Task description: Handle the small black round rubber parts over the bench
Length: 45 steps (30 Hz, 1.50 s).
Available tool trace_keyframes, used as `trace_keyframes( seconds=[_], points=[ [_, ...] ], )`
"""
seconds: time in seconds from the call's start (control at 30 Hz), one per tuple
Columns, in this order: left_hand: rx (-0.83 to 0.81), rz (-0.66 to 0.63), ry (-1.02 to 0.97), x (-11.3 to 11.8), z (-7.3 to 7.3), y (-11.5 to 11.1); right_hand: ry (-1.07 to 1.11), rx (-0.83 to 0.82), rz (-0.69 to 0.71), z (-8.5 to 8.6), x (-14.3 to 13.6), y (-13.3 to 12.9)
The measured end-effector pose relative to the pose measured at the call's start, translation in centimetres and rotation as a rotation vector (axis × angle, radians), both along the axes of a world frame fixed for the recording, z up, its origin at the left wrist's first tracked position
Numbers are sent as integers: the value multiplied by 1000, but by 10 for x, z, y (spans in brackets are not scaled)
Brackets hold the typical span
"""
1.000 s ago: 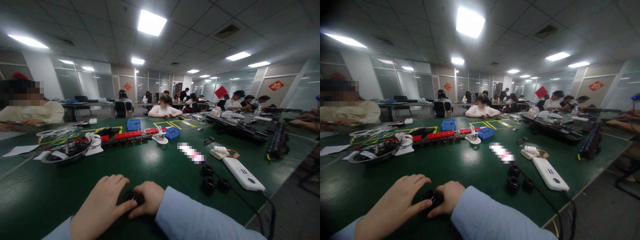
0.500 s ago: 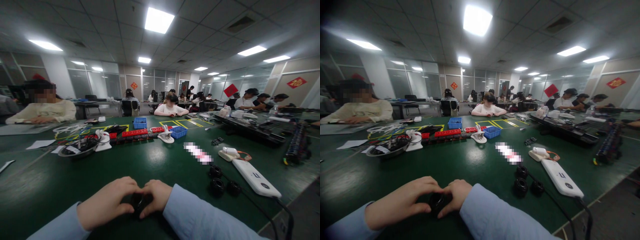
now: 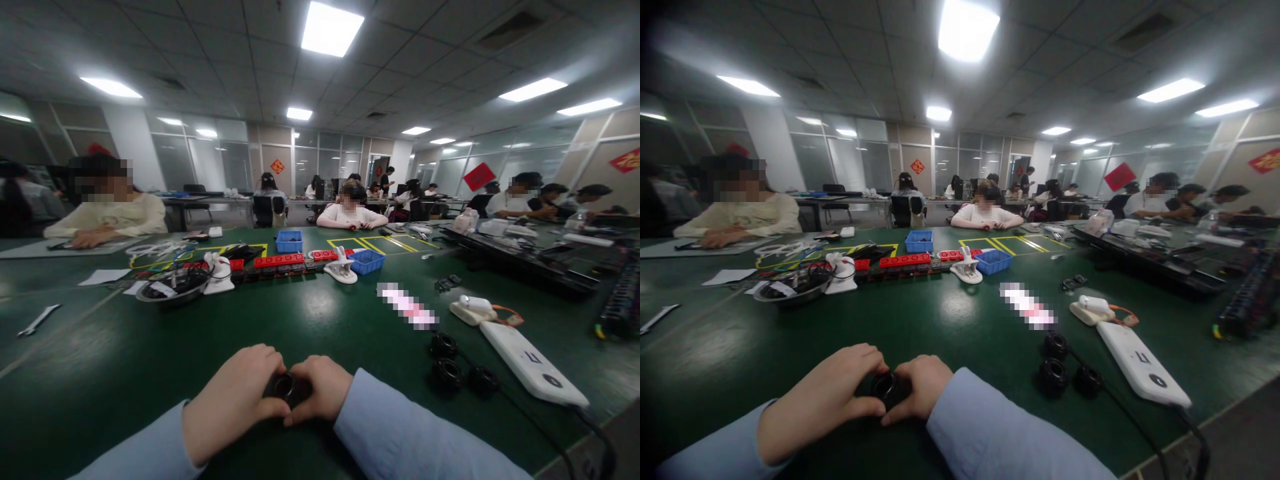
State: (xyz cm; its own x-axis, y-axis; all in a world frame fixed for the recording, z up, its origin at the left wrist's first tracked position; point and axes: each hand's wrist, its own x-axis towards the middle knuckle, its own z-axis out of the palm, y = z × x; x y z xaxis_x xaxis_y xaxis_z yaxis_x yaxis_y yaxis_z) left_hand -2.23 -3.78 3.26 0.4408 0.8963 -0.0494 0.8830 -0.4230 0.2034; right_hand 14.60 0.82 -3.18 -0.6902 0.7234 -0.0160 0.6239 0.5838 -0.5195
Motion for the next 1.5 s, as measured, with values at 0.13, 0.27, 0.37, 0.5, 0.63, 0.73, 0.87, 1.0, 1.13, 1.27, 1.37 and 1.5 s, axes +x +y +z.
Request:
trace_keyframes(
  seconds=[0.13,0.27,0.37,0.5,0.63,0.73,0.87,1.0,1.13,1.27,1.37,1.5],
  points=[
    [112,61,88,10,-5,-4,-47,65,-123,3,-4,-7],
    [176,82,102,12,-10,-3,-77,108,-148,4,-6,-11],
    [169,84,65,5,-10,1,-65,104,-106,5,-4,-9],
    [119,-32,-96,-10,-2,7,46,41,-51,5,1,-3],
    [-62,-286,-237,-22,6,15,77,-11,-4,1,3,3],
    [-167,-369,-265,-26,9,19,51,1,27,-3,2,7],
    [-211,-375,-256,-24,8,23,64,0,65,-7,3,11],
    [-200,-354,-254,-21,5,24,73,-22,55,-7,4,12],
    [-193,-328,-242,-20,2,23,88,-58,42,-6,4,10],
    [-177,-285,-234,-19,-1,22,99,-93,17,-4,3,8],
    [-150,-267,-222,-17,-1,21,107,-96,-5,-3,1,7],
    [-110,-234,-185,-15,-1,19,84,-82,-28,-2,0,7]
  ],
)
